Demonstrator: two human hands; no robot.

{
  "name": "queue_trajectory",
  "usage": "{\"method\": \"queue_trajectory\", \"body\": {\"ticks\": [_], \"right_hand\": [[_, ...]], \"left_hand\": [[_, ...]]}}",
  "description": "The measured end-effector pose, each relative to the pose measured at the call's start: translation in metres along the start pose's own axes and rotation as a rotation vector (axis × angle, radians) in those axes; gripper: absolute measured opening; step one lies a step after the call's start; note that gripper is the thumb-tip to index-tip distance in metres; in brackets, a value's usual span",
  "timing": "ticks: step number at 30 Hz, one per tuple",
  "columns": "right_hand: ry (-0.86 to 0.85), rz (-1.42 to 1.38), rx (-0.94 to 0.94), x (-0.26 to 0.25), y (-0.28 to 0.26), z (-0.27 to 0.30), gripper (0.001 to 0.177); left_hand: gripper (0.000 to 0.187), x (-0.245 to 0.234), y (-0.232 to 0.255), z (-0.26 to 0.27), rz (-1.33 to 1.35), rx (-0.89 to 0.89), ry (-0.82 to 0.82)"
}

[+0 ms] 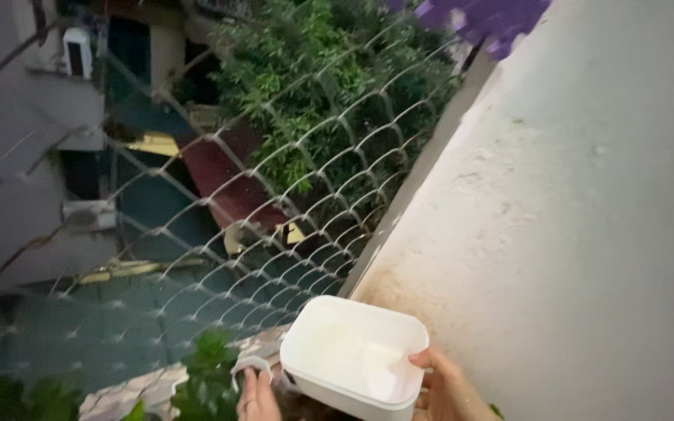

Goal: The person uses a white plastic container to scoop water from a bucket and waters several potted plants on a balcony. They move from one plant to another, pouring water onto the soil of each pot.

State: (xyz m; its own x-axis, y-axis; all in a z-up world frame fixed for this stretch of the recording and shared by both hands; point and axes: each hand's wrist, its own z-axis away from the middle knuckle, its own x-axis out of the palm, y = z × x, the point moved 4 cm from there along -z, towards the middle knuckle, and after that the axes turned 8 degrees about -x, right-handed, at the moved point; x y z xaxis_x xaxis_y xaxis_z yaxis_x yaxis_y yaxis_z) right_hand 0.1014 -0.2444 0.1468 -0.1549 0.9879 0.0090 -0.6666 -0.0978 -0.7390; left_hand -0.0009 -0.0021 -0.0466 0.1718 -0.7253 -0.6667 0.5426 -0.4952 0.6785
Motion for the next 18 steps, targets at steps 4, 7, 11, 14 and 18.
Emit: {"method": "queue_trajectory", "body": {"ticks": [4, 7, 11, 14, 18], "right_hand": [[0.033, 0.05, 0.063, 0.02, 0.005, 0.024, 0.088], [0.091, 0.161, 0.043, 0.04, -0.001, 0.046, 0.088], [0.142, 0.296, -0.017, 0.056, -0.008, 0.06, 0.092], [0.084, 0.307, -0.06, 0.057, -0.008, 0.064, 0.092], [0.08, 0.31, -0.093, 0.055, -0.006, 0.06, 0.09]], "left_hand": [[0.128, -0.007, -0.002, 0.027, 0.1, 0.08, 0.087], [0.128, -0.018, 0.004, 0.043, 0.118, 0.057, 0.058], [0.12, -0.033, 0.011, 0.063, 0.137, 0.071, 0.073], [0.12, -0.045, 0.017, 0.076, 0.106, 0.033, 0.056], [0.122, -0.064, 0.03, 0.091, 0.073, -0.035, 0.096]]}}
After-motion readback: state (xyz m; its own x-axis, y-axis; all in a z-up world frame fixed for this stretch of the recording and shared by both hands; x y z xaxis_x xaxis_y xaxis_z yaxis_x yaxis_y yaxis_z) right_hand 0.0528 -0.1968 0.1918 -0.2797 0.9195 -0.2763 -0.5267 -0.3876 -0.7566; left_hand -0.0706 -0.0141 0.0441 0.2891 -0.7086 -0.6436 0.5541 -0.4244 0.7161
